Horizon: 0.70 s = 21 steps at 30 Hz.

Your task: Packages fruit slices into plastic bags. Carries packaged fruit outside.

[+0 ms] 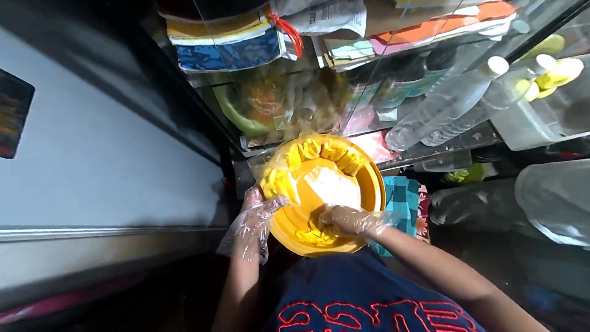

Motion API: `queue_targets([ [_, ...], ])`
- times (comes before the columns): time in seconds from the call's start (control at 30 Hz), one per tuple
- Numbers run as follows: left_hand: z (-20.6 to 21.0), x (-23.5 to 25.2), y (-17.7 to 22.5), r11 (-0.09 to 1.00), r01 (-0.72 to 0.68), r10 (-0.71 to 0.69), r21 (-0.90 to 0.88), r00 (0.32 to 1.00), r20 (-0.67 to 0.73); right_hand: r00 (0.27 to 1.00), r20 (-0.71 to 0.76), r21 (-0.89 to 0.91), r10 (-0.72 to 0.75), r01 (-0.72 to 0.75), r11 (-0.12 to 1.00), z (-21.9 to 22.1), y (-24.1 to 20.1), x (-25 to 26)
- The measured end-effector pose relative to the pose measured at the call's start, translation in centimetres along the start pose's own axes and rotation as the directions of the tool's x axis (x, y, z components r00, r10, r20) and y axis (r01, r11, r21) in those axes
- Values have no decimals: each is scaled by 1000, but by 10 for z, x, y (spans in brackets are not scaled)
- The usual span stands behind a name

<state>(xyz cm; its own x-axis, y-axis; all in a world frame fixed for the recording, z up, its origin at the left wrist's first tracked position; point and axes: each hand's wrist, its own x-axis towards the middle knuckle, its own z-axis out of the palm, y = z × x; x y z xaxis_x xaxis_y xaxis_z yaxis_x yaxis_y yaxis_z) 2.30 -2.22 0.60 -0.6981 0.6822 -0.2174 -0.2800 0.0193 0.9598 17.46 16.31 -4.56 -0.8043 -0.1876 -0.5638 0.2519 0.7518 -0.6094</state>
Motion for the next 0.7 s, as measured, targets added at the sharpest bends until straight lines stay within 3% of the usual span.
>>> queue_targets([
  [0.13,6,-14,7,996,81,-81,48,997,-13,996,-17,-152,-84,80,985,23,-6,11],
  [0.33,3,-8,-17,969,203,-197,138,979,-56,995,97,-174,18,-1,985,18,-13,9],
  [0.47,13,-9,-21,939,285,-282,191,958,-48,998,-1,103,-55,55,993,-2,-2,-4],
  [0.57,20,-10,-24,937,298,-296,182,955,-37,994,-84,389,63,-25,921,-18,1,-25],
  [0.63,20,-5,-27,945,296,-297,139,955,-17,981,-81,466,176,-119,877,-22,5,-33],
  [0.7,19,-1,-30,949,305,-306,80,952,-2,983,-71,449,168,-119,886,-21,7,-38],
])
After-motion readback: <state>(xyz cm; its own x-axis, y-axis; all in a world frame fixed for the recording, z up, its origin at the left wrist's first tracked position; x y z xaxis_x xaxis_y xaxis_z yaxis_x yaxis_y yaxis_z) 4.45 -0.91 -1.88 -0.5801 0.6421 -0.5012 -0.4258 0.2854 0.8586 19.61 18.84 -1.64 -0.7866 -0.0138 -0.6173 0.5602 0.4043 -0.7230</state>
